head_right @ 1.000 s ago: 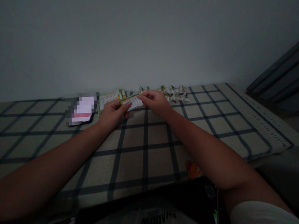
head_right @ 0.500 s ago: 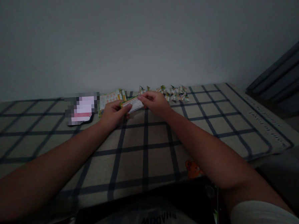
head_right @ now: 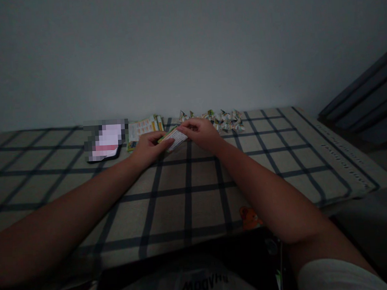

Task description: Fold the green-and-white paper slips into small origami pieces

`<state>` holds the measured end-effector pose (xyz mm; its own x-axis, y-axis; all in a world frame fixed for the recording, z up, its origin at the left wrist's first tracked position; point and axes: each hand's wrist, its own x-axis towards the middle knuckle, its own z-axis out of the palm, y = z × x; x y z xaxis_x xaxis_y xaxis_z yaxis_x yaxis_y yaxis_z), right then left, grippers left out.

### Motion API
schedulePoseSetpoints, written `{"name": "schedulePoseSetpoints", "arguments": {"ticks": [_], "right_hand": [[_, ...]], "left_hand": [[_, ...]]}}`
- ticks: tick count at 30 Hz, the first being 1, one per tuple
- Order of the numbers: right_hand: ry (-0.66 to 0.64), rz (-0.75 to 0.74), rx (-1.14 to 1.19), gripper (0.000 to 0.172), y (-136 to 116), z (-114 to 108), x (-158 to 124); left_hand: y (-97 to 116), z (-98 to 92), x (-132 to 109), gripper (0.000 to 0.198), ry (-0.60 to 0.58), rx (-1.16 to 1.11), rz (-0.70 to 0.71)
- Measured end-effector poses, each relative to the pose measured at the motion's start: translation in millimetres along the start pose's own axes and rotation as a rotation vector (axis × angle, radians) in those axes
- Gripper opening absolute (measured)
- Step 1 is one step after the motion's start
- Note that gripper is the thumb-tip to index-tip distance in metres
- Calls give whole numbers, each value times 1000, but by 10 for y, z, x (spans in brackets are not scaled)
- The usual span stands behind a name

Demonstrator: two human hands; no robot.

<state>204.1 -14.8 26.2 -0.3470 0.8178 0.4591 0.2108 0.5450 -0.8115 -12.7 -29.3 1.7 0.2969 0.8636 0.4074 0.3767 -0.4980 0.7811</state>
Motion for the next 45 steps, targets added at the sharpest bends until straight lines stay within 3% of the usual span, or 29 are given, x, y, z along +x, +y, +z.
{"name": "schedulePoseSetpoints", "arguments": {"ticks": [6, 11, 15, 21, 29, 35, 38, 40, 45], "right_hand": [[2, 25, 31, 35, 32, 29, -3], [50, 9, 135, 36, 54, 46, 17], [-15, -22, 133, 35, 73, 29, 37], [-72, -27, 84, 32, 94, 1, 45], [-153, -116, -221, 25, 30, -82, 45], [-42, -51, -124, 31, 92, -23, 50], [-85, -33, -87, 43, 96, -14, 46], [-126, -70, -135, 43, 67, -21, 38], [-68, -60, -134, 45, -31, -17, 12]], "left_hand": [[-24, 7, 0, 36, 38, 12, -14], [23, -14, 2, 28, 159, 39, -13], [55, -30, 5, 24, 214, 21, -38], [26, -17, 5, 24, 235, -34, -29], [-5, -16, 14, 26, 252, 72, 25], [24, -14, 5, 25, 270, 77, 80], [39, -11, 2, 25, 270, 67, 142], [46, -9, 1, 25, 256, 78, 184], [70, -9, 7, 29, 187, 78, 192]]}}
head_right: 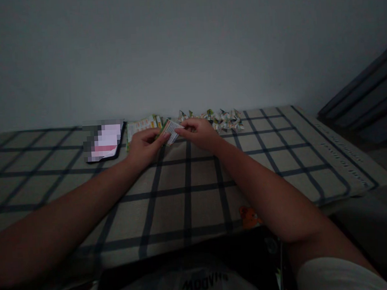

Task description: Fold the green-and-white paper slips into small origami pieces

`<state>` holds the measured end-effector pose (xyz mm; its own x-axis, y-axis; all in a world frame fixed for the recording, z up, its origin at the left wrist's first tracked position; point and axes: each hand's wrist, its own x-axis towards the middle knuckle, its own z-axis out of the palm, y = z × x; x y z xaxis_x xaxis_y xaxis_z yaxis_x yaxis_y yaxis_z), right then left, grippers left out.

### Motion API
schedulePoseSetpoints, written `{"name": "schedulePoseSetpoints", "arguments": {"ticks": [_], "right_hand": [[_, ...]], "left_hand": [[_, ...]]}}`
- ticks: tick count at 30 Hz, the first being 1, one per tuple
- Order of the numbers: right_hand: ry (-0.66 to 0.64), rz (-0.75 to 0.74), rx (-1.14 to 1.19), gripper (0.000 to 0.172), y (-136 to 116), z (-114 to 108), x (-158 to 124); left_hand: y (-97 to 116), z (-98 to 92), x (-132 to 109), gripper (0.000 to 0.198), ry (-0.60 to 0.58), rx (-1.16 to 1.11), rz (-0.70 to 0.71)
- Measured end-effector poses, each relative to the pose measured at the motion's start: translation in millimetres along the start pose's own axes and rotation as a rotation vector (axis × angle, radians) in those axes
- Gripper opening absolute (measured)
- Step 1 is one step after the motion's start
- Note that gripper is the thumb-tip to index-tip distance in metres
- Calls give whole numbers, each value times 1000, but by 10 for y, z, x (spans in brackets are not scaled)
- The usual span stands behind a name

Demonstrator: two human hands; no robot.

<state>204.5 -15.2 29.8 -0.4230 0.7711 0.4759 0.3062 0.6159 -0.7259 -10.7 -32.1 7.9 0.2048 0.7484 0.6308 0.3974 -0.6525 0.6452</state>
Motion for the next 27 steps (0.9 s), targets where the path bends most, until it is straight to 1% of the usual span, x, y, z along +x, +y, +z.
{"name": "schedulePoseSetpoints", "arguments": {"ticks": [5, 8, 11, 14, 16, 18, 20, 23, 25, 27], "right_hand": [[59, 92, 215, 46, -69, 56, -20], [58, 149, 251, 47, -75, 61, -26], [24, 126, 201, 47, -71, 20, -26], [-20, 15, 49, 46, -77, -27, -22], [-50, -57, -69, 45, -79, -35, -20], [-62, -97, -144, 44, -71, -18, -19], [-39, -104, -161, 42, -53, 11, -20], [11, -75, -93, 41, -26, 34, -25], [10, -45, -45, 41, -18, 23, -28], [-6, -44, -45, 40, -21, 2, -27]], "left_hand": [[30, 10, 4, 31, -40, -118, -50], [26, 28, -12, 31, -48, -170, -83], [0, 44, -30, 33, -74, -167, -93], [-14, 50, -35, 32, -106, -130, -99], [-11, 49, -33, 33, -98, -109, -98], [-1, 44, -29, 36, -78, -80, -77], [10, 37, -25, 39, -51, -37, -46], [27, 23, -22, 41, 6, 18, -23], [35, 16, -20, 42, 23, 29, -24], [36, 15, -18, 43, 16, 30, -31]]}}
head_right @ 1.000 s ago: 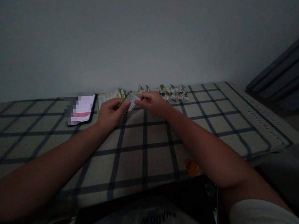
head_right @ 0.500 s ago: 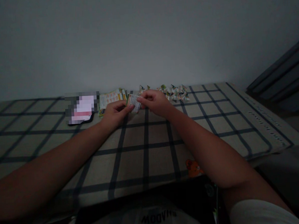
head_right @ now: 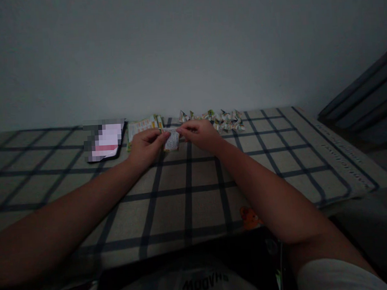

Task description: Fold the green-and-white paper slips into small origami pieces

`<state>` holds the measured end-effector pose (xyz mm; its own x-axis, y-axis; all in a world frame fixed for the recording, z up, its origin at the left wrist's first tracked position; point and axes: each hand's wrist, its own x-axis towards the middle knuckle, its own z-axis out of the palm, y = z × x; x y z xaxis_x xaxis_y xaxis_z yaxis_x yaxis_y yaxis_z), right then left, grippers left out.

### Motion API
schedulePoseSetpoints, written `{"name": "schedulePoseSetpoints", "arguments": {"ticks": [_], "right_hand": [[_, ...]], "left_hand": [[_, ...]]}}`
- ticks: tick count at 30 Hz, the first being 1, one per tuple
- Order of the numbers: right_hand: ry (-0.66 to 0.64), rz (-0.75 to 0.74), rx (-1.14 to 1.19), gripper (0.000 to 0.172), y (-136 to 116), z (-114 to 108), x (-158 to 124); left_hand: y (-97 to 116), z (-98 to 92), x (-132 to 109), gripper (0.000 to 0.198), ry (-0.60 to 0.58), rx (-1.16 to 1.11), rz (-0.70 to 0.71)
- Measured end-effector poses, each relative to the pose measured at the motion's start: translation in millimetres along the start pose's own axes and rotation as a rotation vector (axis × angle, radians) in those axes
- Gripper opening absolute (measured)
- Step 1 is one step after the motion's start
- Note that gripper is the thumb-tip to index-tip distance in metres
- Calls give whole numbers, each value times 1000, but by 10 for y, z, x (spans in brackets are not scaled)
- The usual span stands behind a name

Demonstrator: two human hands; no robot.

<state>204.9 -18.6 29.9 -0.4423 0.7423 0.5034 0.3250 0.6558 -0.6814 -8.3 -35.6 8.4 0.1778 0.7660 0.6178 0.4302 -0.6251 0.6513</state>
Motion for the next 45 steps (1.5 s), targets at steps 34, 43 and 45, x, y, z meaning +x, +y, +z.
{"name": "schedulePoseSetpoints", "arguments": {"ticks": [34, 43, 45], "right_hand": [[18, -148, -176, 37, -21, 9, -16], [43, -99, -91, 41, -17, 13, 1], [10, -94, -59, 42, -16, 16, 3]], "left_hand": [[-18, -12, -9, 33, 1, -165, -114], [-44, 3, -15, 51, -77, -61, -14], [-13, -10, -9, 52, -37, -28, 5]]}}
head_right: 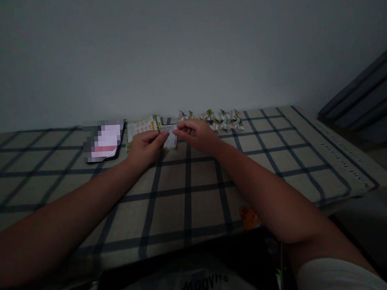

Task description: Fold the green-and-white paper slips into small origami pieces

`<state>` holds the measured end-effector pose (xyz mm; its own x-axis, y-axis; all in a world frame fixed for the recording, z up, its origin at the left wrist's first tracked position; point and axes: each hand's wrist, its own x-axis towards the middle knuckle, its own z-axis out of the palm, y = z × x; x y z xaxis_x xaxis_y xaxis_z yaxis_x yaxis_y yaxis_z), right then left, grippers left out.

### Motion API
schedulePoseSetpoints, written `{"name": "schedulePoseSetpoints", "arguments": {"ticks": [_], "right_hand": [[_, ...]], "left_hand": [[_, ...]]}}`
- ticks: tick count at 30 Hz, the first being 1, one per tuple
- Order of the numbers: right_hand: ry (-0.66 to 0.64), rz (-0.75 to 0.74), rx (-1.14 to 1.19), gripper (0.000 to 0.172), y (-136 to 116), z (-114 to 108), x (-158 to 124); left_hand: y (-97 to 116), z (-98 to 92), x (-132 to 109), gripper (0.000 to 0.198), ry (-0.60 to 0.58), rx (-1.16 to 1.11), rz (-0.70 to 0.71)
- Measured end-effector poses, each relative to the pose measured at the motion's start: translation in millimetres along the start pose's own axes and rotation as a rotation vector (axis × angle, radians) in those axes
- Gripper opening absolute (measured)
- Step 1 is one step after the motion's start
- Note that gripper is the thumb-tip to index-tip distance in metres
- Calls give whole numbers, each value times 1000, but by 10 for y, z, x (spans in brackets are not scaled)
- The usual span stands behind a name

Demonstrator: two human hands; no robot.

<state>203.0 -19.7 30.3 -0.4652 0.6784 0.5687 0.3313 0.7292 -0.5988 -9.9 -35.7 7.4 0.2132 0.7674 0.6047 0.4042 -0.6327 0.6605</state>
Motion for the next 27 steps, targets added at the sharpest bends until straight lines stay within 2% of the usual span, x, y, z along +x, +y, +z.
{"name": "schedulePoseSetpoints", "arguments": {"ticks": [8, 14, 20, 23, 27], "right_hand": [[-19, 31, -67, 36, 13, 2, -3], [35, 65, -75, 33, 69, -16, 21], [-34, 91, 2, 37, 44, -14, 7], [-83, 66, -22, 35, 21, -12, -3], [-84, 68, -66, 35, 7, -13, -3]], "left_hand": [[25, -1, 7, 52, -5, 27, -46], [-34, 25, 21, 38, -74, -28, -142], [32, 14, 25, 38, 27, -17, -124], [45, 10, 23, 40, 37, -24, -115], [9, 17, 14, 41, 13, -42, -124]]}}
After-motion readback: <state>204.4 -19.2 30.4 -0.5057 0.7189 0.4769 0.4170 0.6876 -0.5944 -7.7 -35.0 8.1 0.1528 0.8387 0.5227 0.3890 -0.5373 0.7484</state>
